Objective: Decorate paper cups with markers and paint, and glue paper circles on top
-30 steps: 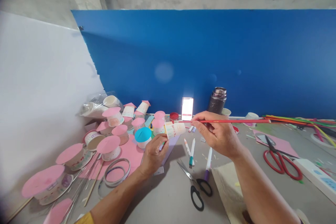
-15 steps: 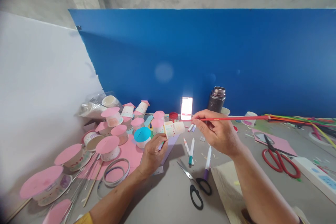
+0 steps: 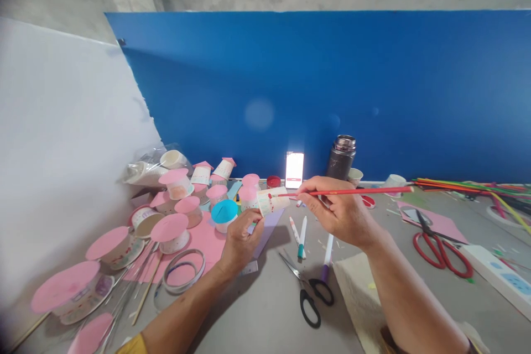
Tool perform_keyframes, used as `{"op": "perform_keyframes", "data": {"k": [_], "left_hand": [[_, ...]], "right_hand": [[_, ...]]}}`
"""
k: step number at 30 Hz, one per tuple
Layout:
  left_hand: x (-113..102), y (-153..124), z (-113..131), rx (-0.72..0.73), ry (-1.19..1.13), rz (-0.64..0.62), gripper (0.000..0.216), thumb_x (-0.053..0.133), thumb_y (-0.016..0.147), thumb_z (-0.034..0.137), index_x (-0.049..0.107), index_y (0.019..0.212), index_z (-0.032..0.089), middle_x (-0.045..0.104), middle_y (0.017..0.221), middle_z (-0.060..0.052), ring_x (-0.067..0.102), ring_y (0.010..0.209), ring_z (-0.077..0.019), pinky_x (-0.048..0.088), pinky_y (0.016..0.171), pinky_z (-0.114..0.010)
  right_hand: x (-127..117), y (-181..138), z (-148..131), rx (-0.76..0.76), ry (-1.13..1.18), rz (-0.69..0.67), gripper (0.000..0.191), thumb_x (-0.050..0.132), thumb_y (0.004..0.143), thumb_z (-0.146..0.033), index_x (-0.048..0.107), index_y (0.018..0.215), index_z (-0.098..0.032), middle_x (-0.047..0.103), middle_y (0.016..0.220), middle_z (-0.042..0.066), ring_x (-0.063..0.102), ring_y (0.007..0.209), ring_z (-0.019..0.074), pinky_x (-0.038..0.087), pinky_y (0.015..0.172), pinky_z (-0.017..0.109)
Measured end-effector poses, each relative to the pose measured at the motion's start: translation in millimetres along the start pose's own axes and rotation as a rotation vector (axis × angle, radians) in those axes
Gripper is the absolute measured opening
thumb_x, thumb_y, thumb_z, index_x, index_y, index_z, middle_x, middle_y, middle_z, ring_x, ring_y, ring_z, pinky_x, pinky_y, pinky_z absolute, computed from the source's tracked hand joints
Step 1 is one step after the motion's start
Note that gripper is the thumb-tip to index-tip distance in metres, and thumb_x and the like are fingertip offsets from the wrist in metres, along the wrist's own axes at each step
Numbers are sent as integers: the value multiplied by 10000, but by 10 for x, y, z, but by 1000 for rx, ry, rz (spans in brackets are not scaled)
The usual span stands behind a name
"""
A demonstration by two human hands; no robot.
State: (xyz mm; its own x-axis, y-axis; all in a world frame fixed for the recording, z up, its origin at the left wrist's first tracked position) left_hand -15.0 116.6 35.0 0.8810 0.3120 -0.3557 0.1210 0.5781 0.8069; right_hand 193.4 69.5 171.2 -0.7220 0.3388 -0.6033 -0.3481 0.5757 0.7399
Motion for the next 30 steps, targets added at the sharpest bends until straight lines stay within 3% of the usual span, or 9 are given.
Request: {"op": "perform_keyframes", "data": {"k": [4,7,14,18,20,25,30], "left_hand": [[-7,-2,7,9,13,-6,180,530,939,124,590,800,222,730,844,-26,669,761,-150,504,690,-258],[-11,-5,11,10,23,-4,178,533,933,111,593,805,218,733,847,-27,667,766,-151,504,697,-257],[4,-10,-3,6,8,-11,185,527,929,106,601,800,216,728,843,-27,658,767,-149,490,697,-253],[5,-6,-29,-67,-81,-10,172,556,917,134,625,778,210,725,830,-30,637,766,-154,464,704,-260],[5,1,-61,-180,-193,-3,167,600,885,151,644,734,209,714,805,-26,615,758,-158,450,714,-268],[104,-73,-269,-813,-763,88,145,763,761,129,685,654,186,682,712,-10,584,725,-138,434,701,-234],[206,-89,-333,-1079,-1060,79,174,796,773,198,629,733,171,702,728,-38,661,701,-157,499,647,-249]], "right_hand": [[18,-1,23,13,-8,-10,172,580,1009,-271,703,903,-214,693,713,2,570,555,121,423,500,254],[1,-14,40,38,4,5,191,576,1015,-293,708,905,-210,728,766,21,551,536,116,396,469,260],[30,2,23,23,31,-3,181,588,1003,-265,709,881,-208,703,719,4,532,519,107,401,469,253],[-50,-27,59,41,43,126,148,619,986,-266,727,896,-219,733,762,0,526,492,102,394,437,253],[-126,-55,78,58,5,234,129,632,980,-261,737,913,-229,755,786,0,533,489,105,400,442,261],[-242,-84,95,69,-79,388,115,648,970,-242,735,894,-236,762,766,-11,517,470,101,411,454,264],[-279,-85,166,83,-86,432,131,638,974,-231,734,885,-232,776,793,4,650,609,134,479,523,252]]}}
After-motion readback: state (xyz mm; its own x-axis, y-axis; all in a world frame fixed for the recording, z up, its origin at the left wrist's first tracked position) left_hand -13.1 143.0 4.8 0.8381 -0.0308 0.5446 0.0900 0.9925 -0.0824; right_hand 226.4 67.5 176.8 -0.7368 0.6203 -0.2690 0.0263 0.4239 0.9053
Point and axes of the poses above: each hand's wrist, its own y-axis towards the middle knuckle, its own x-axis out of the palm, z = x × y, the point moved 5 cm from there along y, towards the middle knuckle
